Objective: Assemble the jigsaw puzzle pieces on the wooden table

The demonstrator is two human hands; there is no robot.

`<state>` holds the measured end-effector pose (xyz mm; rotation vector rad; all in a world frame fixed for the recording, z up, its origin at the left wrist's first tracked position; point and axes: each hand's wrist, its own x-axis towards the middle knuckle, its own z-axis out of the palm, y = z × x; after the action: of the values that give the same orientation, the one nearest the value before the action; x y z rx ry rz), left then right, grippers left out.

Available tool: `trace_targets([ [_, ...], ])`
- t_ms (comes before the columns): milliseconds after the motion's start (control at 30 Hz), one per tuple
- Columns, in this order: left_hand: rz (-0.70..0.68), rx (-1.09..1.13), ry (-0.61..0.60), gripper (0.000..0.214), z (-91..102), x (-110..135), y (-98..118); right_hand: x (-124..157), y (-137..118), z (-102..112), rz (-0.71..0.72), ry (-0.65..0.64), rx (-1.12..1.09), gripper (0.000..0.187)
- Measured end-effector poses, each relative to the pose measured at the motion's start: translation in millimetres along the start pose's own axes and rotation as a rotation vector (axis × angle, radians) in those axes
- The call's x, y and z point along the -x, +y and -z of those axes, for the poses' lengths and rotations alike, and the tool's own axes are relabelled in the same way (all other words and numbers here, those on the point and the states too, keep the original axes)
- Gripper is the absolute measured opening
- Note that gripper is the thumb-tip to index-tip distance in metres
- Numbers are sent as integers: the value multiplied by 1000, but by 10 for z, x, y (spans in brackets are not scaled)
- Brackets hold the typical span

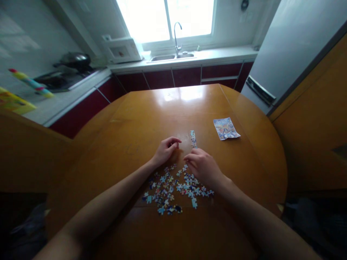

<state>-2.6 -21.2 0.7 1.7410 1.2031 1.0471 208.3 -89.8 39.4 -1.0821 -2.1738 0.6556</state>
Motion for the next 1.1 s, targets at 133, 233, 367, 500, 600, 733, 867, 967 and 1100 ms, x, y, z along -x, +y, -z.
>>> trace_targets([
  [133, 9, 13, -4, 18, 8, -9, -7, -51, 286, 179, -191, 166, 44, 13],
  [233, 9, 28, 3, 18, 20, -19, -17, -63, 382, 237, -253, 209, 73, 13],
  [367, 26, 45, 19, 18, 37, -27, -19, -63, 341, 232, -277, 183, 75, 14],
  [500, 35, 68, 24, 18, 44, -26, -11, -59, 320, 214, -290, 152, 68, 14],
  [600, 37, 73, 28, 18, 45, -24, -3, -54, 351, 215, -314, 99, 72, 15],
  [733, 39, 69, 26, 18, 45, -26, -4, -40, 361, 248, -333, -73, 72, 15],
  [867, 46, 65, 26, 19, 46, -31, -18, -20, 314, 298, -369, -220, 88, 13],
  [967, 51, 65, 25, 19, 46, -30, -23, -12, 272, 312, -386, -264, 96, 12],
  [1100, 49, 64, 2, 20, 44, -23, -10, -9, 212, 296, -381, -270, 101, 11],
])
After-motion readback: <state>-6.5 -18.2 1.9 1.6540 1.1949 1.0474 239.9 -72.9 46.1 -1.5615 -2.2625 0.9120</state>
